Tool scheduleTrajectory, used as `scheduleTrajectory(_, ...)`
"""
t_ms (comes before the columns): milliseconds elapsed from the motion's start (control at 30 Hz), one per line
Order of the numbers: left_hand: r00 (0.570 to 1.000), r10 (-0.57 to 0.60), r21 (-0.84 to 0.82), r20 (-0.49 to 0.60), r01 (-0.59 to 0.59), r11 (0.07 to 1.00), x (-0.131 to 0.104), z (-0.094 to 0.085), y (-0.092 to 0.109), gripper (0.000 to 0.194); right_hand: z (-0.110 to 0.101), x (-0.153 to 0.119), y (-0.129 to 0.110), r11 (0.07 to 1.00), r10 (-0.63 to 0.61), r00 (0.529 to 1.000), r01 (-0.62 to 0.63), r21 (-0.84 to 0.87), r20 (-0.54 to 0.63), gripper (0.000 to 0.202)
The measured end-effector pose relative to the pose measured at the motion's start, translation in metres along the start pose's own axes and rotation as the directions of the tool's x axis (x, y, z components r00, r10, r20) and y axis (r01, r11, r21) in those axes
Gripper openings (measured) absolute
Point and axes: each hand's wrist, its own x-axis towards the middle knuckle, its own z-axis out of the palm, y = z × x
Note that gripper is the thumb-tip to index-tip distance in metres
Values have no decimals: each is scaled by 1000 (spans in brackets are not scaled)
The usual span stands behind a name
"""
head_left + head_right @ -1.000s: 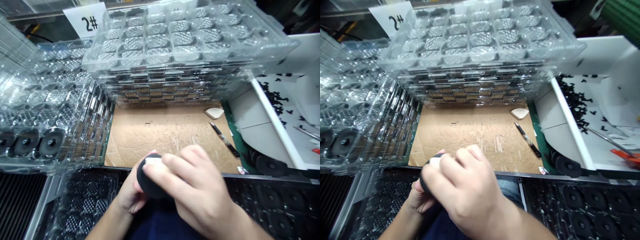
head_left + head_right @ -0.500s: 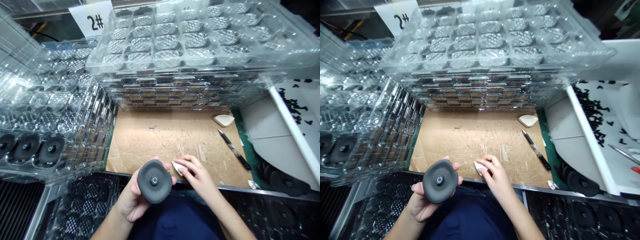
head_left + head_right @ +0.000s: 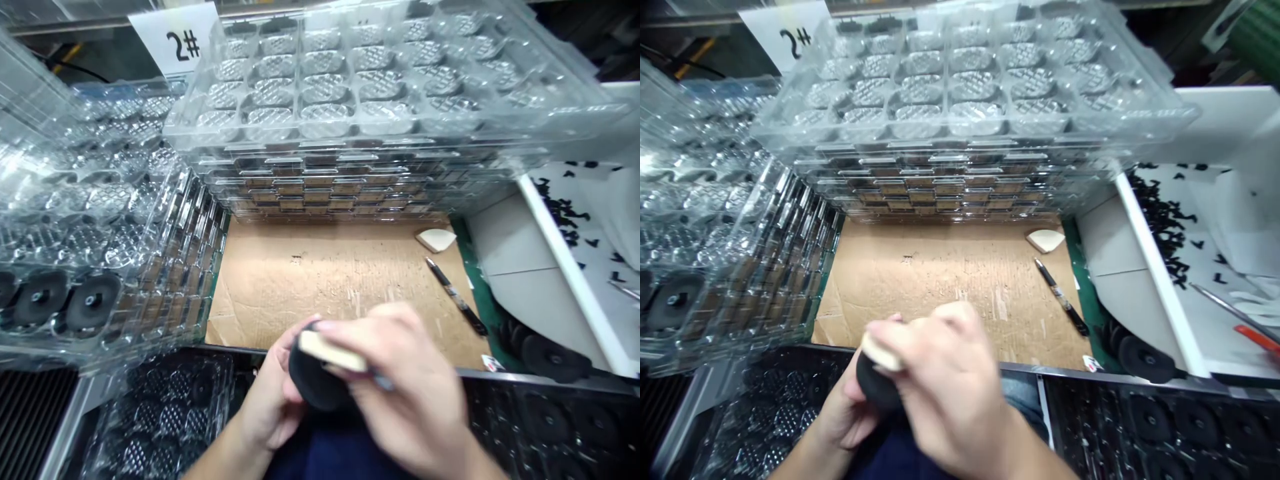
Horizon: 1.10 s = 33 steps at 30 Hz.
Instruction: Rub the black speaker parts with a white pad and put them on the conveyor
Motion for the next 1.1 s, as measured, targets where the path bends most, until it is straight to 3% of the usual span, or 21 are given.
scheduleTrajectory(67, 997, 31, 40, -74, -28, 999, 0, 0, -2, 61, 3, 6, -13, 999, -25, 999, 27, -40, 42, 27)
scheduleTrajectory(167, 984, 84, 84, -155, -72, 994, -1, -1, -4, 64, 9, 12, -19, 988, 76, 995, -67, -135, 57, 22)
scheduleTrajectory(267, 984, 79, 121, -158, -60, 991, -3, -1, -5, 69, 11, 16, -19, 1000, -21, 1000, 21, -2, 21, 23)
scheduleTrajectory(333, 985, 100, 138, -138, -81, 987, -5, 0, -4, 69, 8, 14, -18, 997, -3, 999, 0, 76, 39, 23)
scheduleTrajectory(433, 989, 125, 124, -77, -115, 986, -9, 2, 1, 63, -1, -2, -11, 974, 199, 974, -209, 86, 109, 18)
scheduleTrajectory(567, 999, 43, 93, 21, -45, 995, -13, 7, 10, 57, -8, -39, 13, 838, 494, 855, -516, 179, 156, 23)
scheduleTrajectory(667, 996, 31, 79, 78, -37, 996, -13, 9, 11, 56, -9, -53, 24, 786, 570, 807, -590, 185, 155, 21)
scheduleTrajectory(767, 994, 28, 67, 102, -35, 997, -14, 9, 7, 56, -12, -45, 14, 829, 548, 836, -542, 139, -8, 16)
scheduleTrajectory(800, 995, 23, 76, 93, -30, 997, -14, 9, 5, 56, -13, -39, 7, 862, 502, 862, -492, 125, -70, 15)
scheduleTrajectory(867, 999, 20, 104, 47, -25, 994, -15, 7, 1, 59, -12, -25, -7, 953, 297, 950, -289, 93, -97, 21)
scheduleTrajectory(900, 999, 28, 114, 19, -30, 993, -16, 5, -1, 61, -12, -18, -12, 984, 166, 984, -161, 80, -67, 24)
scheduleTrajectory(967, 998, 62, 129, -28, -58, 990, -17, 1, -4, 63, -9, -7, -19, 998, -13, 997, 8, 60, 75, 25)
scheduleTrajectory(1100, 997, 55, 179, -56, -44, 983, -17, -3, -5, 63, -6, 4, -19, 999, 30, 948, -35, 10, 316, 20)
